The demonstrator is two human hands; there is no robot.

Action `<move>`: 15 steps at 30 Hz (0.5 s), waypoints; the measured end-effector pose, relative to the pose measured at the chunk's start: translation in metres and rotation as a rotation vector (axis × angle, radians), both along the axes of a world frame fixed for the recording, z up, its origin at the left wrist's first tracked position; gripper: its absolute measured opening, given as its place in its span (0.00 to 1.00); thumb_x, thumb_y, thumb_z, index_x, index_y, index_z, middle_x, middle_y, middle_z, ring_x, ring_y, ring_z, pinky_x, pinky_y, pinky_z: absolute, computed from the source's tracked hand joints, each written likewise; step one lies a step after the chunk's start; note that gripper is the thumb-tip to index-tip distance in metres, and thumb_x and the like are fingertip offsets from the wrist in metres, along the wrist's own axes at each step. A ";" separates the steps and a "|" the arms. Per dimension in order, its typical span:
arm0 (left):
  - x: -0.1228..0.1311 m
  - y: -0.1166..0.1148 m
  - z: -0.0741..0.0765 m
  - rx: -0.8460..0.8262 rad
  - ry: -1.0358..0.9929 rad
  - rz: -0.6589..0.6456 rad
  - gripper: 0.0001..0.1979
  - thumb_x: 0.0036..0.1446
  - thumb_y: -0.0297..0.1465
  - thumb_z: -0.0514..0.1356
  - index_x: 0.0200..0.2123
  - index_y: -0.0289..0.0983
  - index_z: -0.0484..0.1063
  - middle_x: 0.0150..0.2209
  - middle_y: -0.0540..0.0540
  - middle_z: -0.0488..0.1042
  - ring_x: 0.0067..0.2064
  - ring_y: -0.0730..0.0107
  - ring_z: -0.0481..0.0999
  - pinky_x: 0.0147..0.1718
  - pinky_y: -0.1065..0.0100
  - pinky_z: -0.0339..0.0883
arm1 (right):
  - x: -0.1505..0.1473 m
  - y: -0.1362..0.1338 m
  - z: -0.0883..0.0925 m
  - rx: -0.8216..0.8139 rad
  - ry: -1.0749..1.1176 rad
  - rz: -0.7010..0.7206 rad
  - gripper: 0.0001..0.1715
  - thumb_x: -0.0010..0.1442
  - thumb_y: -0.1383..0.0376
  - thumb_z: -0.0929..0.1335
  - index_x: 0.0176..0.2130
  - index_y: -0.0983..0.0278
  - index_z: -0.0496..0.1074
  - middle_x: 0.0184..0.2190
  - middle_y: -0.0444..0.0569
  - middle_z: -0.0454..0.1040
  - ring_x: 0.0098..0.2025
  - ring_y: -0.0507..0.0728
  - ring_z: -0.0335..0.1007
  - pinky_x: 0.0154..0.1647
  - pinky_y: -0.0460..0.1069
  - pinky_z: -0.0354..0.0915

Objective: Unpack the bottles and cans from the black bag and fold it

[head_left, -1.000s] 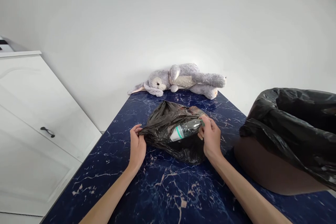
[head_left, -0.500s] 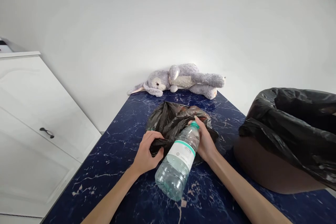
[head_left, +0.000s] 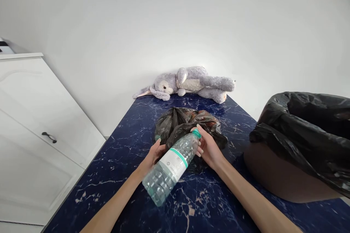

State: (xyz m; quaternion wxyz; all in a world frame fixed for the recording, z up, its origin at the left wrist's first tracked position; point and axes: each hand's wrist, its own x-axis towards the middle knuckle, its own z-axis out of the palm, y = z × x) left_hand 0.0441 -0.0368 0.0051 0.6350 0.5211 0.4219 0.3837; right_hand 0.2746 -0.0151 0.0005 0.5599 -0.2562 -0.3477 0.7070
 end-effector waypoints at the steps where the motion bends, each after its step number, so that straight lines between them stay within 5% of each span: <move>1: 0.001 -0.001 -0.001 -0.022 -0.017 -0.009 0.35 0.61 0.65 0.53 0.32 0.41 0.82 0.30 0.40 0.82 0.38 0.48 0.84 0.46 0.49 0.77 | 0.000 0.000 -0.002 0.011 -0.003 0.003 0.27 0.59 0.41 0.76 0.41 0.60 0.74 0.19 0.32 0.55 0.16 0.46 0.46 0.14 0.42 0.55; 6: -0.003 -0.005 -0.006 -0.062 -0.075 -0.047 0.42 0.59 0.70 0.49 0.32 0.39 0.84 0.32 0.37 0.83 0.37 0.49 0.85 0.41 0.52 0.77 | -0.001 0.001 -0.008 0.058 -0.030 0.008 0.25 0.60 0.44 0.76 0.43 0.60 0.74 0.20 0.33 0.58 0.16 0.46 0.49 0.14 0.42 0.57; 11: -0.018 -0.004 -0.004 -0.142 -0.004 -0.209 0.39 0.59 0.66 0.59 0.54 0.38 0.80 0.44 0.38 0.84 0.43 0.52 0.84 0.45 0.56 0.76 | 0.000 -0.002 -0.007 0.091 -0.079 0.023 0.25 0.60 0.45 0.76 0.45 0.60 0.74 0.21 0.34 0.62 0.15 0.47 0.54 0.15 0.44 0.60; 15: -0.025 0.002 -0.007 -0.091 -0.009 -0.344 0.42 0.52 0.59 0.71 0.61 0.38 0.75 0.49 0.38 0.82 0.47 0.54 0.83 0.46 0.61 0.75 | -0.001 -0.003 -0.008 0.114 -0.116 0.008 0.24 0.61 0.46 0.76 0.44 0.61 0.75 0.19 0.36 0.64 0.15 0.48 0.59 0.15 0.44 0.59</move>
